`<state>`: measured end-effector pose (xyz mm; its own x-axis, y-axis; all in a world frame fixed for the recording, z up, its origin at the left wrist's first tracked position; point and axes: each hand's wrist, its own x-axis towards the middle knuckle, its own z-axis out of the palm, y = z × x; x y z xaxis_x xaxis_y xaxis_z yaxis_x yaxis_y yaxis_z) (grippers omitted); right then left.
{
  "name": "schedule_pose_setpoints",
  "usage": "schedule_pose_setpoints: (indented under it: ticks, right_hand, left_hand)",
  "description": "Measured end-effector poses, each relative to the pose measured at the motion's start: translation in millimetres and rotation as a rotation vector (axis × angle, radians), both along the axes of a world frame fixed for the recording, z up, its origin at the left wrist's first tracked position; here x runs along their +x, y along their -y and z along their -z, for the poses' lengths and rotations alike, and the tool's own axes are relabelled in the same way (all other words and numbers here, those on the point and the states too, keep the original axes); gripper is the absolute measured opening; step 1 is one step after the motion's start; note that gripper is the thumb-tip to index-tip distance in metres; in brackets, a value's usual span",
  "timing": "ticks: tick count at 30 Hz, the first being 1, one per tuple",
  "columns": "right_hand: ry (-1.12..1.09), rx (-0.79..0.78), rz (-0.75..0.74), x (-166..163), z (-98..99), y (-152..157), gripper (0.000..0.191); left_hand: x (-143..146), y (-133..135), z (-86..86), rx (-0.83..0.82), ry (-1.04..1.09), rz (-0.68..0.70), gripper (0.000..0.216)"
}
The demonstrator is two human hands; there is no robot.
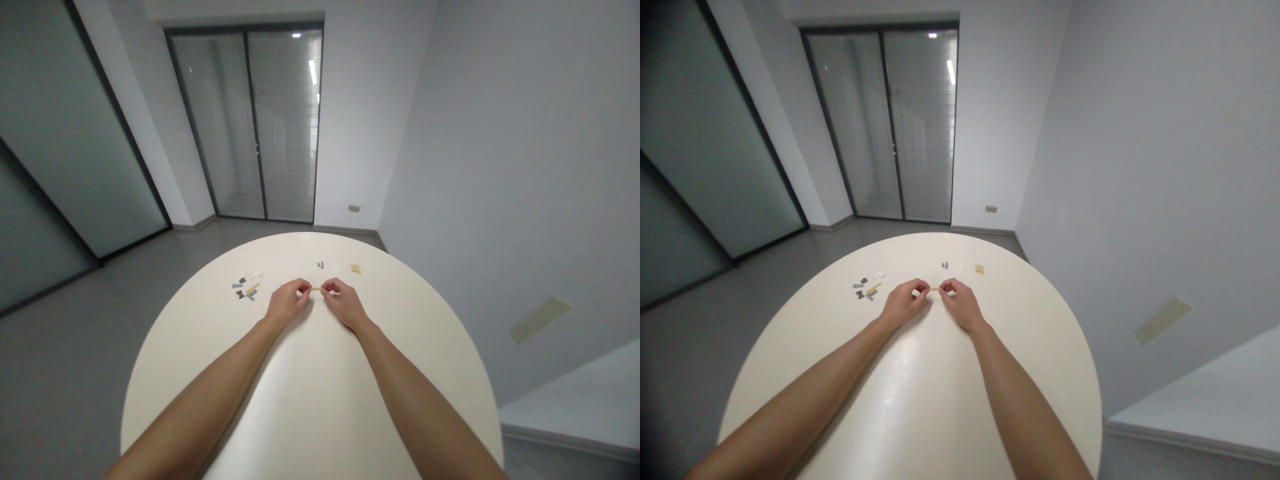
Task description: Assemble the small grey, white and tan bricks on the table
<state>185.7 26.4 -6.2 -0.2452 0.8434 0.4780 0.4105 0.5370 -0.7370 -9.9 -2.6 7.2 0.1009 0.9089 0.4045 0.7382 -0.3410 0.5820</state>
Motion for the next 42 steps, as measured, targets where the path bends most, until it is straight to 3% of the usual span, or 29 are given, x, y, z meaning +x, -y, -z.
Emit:
schedule_pose_setpoints:
  ticks: [42]
  right_hand:
    - [0.008, 0.008, -0.017, -0.6, 1.8, -1.1, 0.015]
  left_hand:
    - [-0.8, 0.7, -2.2, -0.019, 0.012, 0.051, 0.022]
